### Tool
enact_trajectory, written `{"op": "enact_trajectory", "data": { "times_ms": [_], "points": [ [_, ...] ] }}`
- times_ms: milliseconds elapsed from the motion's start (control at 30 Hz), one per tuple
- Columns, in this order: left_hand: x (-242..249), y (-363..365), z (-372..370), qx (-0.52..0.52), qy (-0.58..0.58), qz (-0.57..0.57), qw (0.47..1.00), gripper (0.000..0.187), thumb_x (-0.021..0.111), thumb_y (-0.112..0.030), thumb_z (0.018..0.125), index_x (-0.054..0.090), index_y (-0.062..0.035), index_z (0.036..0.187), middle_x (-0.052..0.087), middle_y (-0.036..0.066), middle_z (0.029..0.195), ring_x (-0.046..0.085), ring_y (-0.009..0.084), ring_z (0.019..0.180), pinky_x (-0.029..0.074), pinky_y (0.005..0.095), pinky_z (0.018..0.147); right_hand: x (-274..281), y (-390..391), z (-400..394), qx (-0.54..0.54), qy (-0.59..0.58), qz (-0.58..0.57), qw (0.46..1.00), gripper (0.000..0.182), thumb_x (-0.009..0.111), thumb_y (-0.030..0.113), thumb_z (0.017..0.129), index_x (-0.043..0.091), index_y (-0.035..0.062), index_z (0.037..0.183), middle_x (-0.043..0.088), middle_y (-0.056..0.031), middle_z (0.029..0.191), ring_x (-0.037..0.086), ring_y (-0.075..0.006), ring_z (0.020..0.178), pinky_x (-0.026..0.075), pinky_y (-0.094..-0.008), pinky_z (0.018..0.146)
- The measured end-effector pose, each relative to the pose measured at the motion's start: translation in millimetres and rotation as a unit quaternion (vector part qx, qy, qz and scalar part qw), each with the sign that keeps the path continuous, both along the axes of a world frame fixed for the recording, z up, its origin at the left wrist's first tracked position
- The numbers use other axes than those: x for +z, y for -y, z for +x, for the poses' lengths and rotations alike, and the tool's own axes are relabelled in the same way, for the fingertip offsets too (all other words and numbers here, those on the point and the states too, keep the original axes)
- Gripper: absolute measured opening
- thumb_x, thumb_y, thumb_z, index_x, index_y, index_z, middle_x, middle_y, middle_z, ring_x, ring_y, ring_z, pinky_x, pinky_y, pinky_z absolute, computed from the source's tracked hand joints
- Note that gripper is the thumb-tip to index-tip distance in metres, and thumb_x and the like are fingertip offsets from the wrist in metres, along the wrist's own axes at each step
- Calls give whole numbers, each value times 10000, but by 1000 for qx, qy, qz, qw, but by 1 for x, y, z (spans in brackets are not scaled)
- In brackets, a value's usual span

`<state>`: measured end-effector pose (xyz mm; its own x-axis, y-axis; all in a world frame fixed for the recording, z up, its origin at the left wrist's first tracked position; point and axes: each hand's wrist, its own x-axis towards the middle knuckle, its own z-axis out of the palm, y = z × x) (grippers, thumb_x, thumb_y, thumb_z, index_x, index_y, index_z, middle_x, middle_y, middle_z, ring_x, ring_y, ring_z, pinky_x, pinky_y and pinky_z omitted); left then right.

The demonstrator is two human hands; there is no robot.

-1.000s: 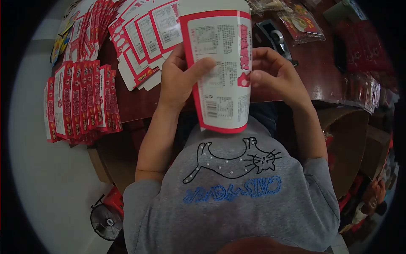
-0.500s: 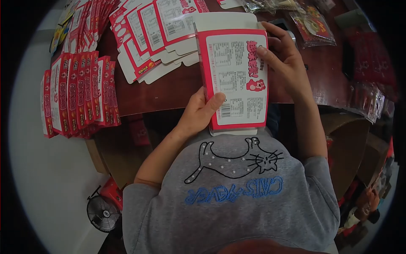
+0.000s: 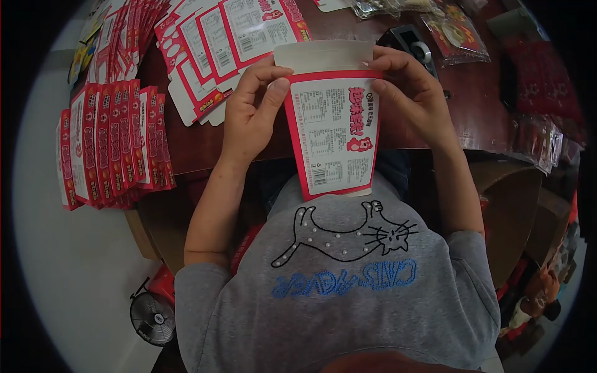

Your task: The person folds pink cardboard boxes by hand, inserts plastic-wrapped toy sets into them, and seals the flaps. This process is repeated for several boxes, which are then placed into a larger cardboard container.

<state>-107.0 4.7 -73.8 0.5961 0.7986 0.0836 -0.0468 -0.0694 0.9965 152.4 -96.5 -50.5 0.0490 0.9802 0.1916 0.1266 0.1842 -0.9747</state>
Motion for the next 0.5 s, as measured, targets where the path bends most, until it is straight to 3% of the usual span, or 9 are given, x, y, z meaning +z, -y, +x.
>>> {"op": "enact_trajectory", "data": {
  "times_ms": [67,167,233,367,433,500],
  "points": [
    [8,3,6,52,28,-3,998,326,662,-110,988,547,-31,1283,671,84,1145,664,130,979,535,269,877,6,-1,-11,-54,-38,22,998,220,659,109,983,647,21,1184,655,-76,1200,644,-151,1097,509,-312,979],
    [30,8,14,111,76,-70,988,270,677,-138,985,594,-11,1209,689,62,1085,652,110,942,531,262,855,9,-5,4,10,36,-10,999,193,692,142,967,683,13,1110,693,-71,1096,661,-132,1048,531,-301,934],
    [35,1,7,36,-40,-85,995,236,705,-134,965,626,4,1141,703,71,1008,657,103,932,532,241,840,17,-8,-2,3,42,-49,998,168,703,133,959,684,9,1071,693,-66,1080,649,-120,1033,522,-283,922],
    [50,-3,18,63,-63,-27,996,218,733,-134,943,654,6,1090,709,66,975,656,87,908,527,226,819,25,-15,-11,-57,53,-94,993,173,734,148,941,687,5,1025,707,-33,989,649,-86,926,533,-246,839],
    [56,-8,18,40,-118,-24,992,201,756,-124,921,674,6,1050,709,50,982,665,95,906,539,246,836,28,-15,-9,-56,52,-98,992,172,734,149,942,693,0,1019,711,-33,988,654,-86,913,538,-242,821],
    [54,-11,16,6,-99,-30,995,197,762,-100,909,677,10,1049,715,59,1010,670,108,937,545,259,853,29,-13,-3,-57,51,-101,992,172,733,149,943,699,-4,1013,715,-33,987,658,-85,899,542,-237,803]
  ]
}}
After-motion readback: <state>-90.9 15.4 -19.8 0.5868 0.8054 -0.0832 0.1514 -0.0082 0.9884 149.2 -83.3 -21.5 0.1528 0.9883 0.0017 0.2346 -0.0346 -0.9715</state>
